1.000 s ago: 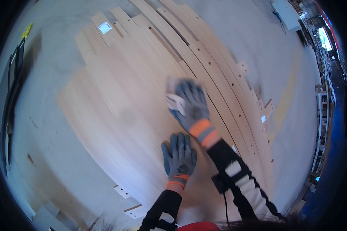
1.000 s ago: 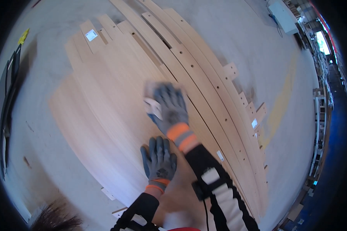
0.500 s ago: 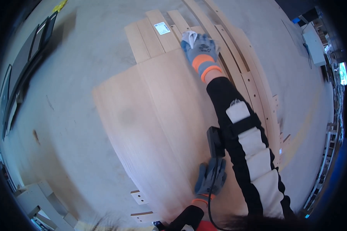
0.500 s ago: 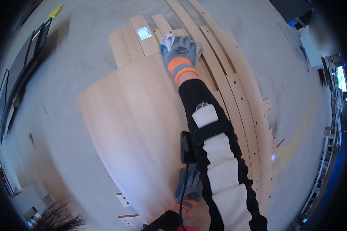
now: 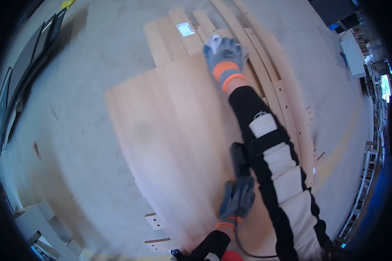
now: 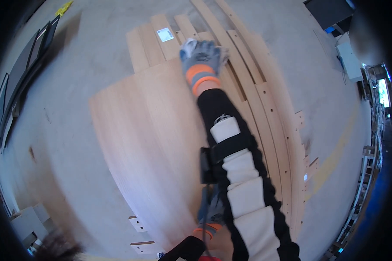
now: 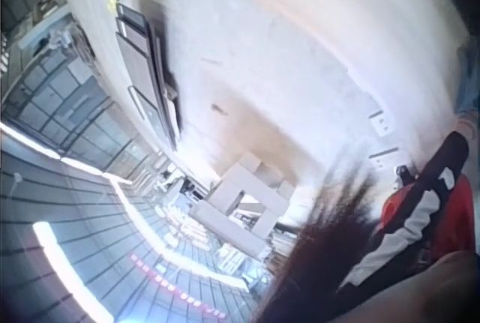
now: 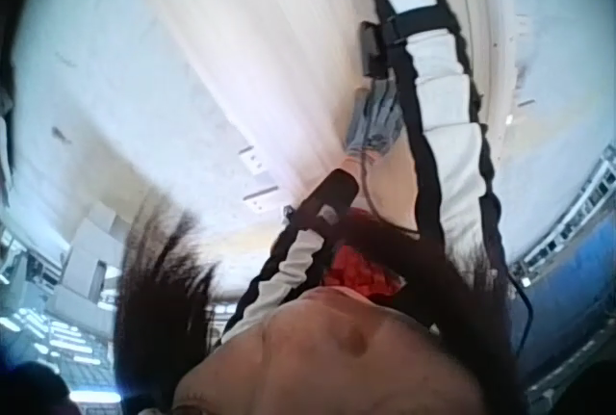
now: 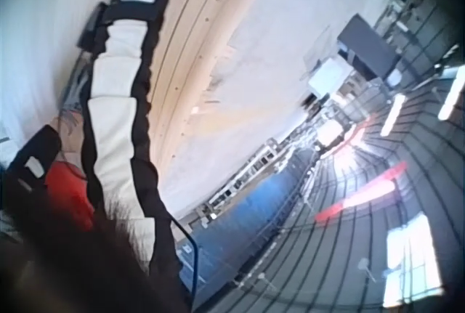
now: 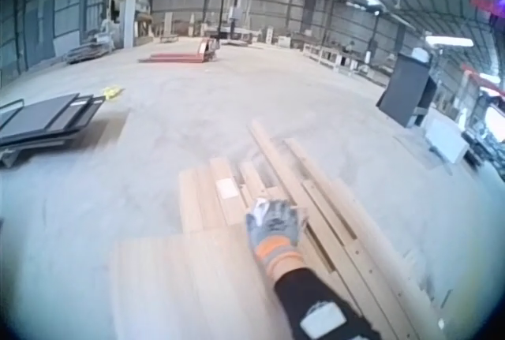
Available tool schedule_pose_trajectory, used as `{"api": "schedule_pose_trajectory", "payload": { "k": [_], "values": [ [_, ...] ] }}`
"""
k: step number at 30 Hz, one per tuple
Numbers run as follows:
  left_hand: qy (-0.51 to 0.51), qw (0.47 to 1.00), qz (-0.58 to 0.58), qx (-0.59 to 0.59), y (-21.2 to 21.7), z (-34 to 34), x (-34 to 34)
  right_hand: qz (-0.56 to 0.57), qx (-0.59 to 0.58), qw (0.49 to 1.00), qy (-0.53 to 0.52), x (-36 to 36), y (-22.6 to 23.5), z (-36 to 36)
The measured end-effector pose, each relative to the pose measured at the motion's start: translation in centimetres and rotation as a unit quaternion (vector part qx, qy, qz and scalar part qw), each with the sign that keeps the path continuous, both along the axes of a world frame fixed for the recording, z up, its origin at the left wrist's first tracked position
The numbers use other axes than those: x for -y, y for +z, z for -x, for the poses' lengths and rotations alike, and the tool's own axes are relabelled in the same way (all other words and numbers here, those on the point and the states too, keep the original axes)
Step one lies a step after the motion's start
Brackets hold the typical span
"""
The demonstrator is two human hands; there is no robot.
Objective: Cleaning large wood panels by wiping them with a cloth and using a scraper to remove surface debris.
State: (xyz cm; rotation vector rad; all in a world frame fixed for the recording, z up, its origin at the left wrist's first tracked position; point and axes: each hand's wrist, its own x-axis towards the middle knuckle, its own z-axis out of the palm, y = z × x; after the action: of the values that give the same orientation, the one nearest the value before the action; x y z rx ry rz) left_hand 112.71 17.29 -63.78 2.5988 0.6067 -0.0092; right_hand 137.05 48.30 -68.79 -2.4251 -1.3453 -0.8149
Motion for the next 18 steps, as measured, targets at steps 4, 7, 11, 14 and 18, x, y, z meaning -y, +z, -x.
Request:
{"api": "schedule_pose_trajectory", "payload": {
  "k": [4,7,11,14,18],
  "values": [
    [-0.01,0.999,-0.013,-0.028,0.7,0.5,-0.8,0.152,-0.203,0.947,0.197,-1.0,5.9,13.4],
    [-0.034,0.999,-0.02,-0.035,0.2,-0.1,0.4,0.077,-0.115,0.955,0.261,-1.8,2.2,17.3],
    [-0.038,0.995,-0.031,-0.085,-1.2,2.1,0.9,0.285,-0.185,0.923,0.181,-1.2,6.3,13.8],
    [-0.052,0.996,-0.019,-0.066,-1.0,0.9,2.7,0.092,-0.064,0.988,0.104,0.9,0.5,6.3],
    [-0.021,0.989,-0.043,-0.143,-2.7,2.1,-25.5,0.303,-0.192,0.915,0.184,-1.8,7.4,18.6]
  ]
}}
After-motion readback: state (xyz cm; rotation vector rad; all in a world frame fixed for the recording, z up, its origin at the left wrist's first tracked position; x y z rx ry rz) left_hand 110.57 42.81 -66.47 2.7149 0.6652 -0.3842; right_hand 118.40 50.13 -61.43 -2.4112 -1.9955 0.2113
